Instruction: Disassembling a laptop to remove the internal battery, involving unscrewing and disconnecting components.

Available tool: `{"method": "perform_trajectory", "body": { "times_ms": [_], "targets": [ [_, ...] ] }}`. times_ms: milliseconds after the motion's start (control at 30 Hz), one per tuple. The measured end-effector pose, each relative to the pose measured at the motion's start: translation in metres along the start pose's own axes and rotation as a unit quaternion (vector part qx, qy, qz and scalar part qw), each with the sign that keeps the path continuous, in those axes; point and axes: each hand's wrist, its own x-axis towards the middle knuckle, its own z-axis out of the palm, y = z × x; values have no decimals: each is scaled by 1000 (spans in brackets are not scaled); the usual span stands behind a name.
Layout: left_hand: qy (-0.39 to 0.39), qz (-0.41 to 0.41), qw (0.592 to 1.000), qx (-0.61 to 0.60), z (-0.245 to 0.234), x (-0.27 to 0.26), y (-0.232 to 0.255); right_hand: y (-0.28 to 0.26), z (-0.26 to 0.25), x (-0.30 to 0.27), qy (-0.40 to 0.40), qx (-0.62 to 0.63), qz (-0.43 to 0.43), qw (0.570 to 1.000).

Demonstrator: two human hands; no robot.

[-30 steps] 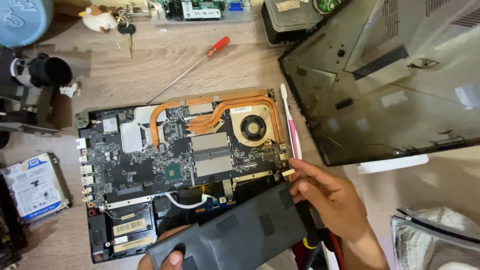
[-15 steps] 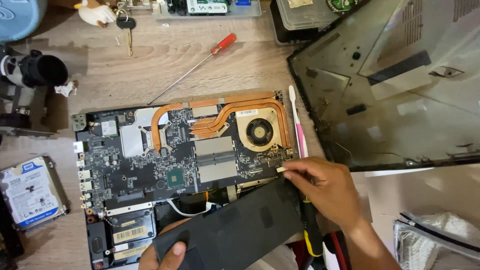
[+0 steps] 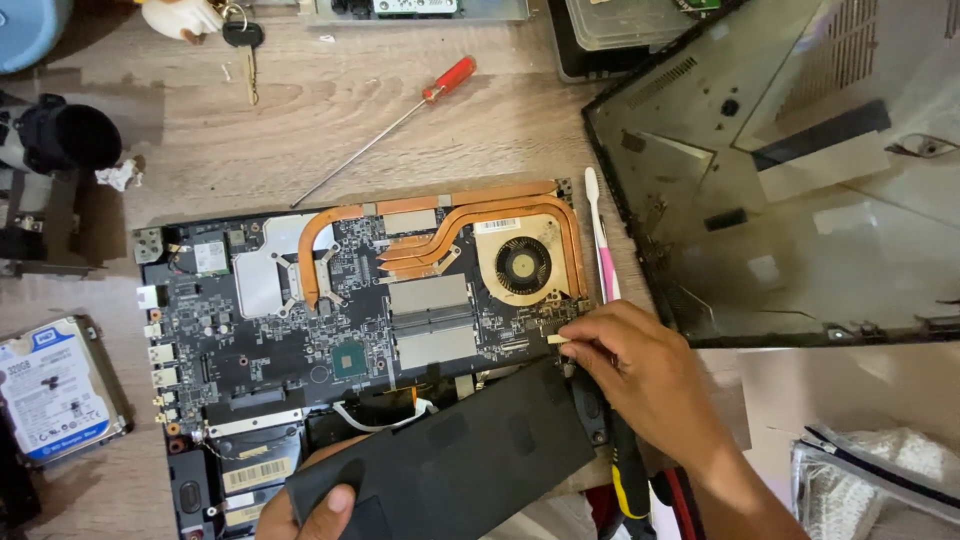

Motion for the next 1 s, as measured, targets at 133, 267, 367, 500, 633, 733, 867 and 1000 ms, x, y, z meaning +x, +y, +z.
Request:
{"method": "perform_trajectory", "body": {
  "times_ms": [133,267,367,500,633,733,867,1000],
  "targets": [
    [-40,-10,998,-57,-2,-7,12,-1,0,2,12,-11,-42,999],
    [-8,-15,1000,-14,-8,-1,8,1,3,2,27,-7,-81,996],
    [-41,5,999,-1,-16,11,-3,-2,3,1,43,-21,-83,995],
    [-37,17,999,29,-20,17,-7,4,5,-3,35,-25,-45,998],
    [-80,-7,997,-8,-26,27,-8,9,8,-6,52,-71,-97,991],
    [-36,-29,999,11,-15,11,2,5,6,-5,48,-82,-104,990],
    [-59,7,998,7,-21,21,-6,6,9,-4,57,-98,-94,989],
    [-40,-26,999,2,-12,8,5,4,12,-2,76,-97,-107,987]
  ]
}}
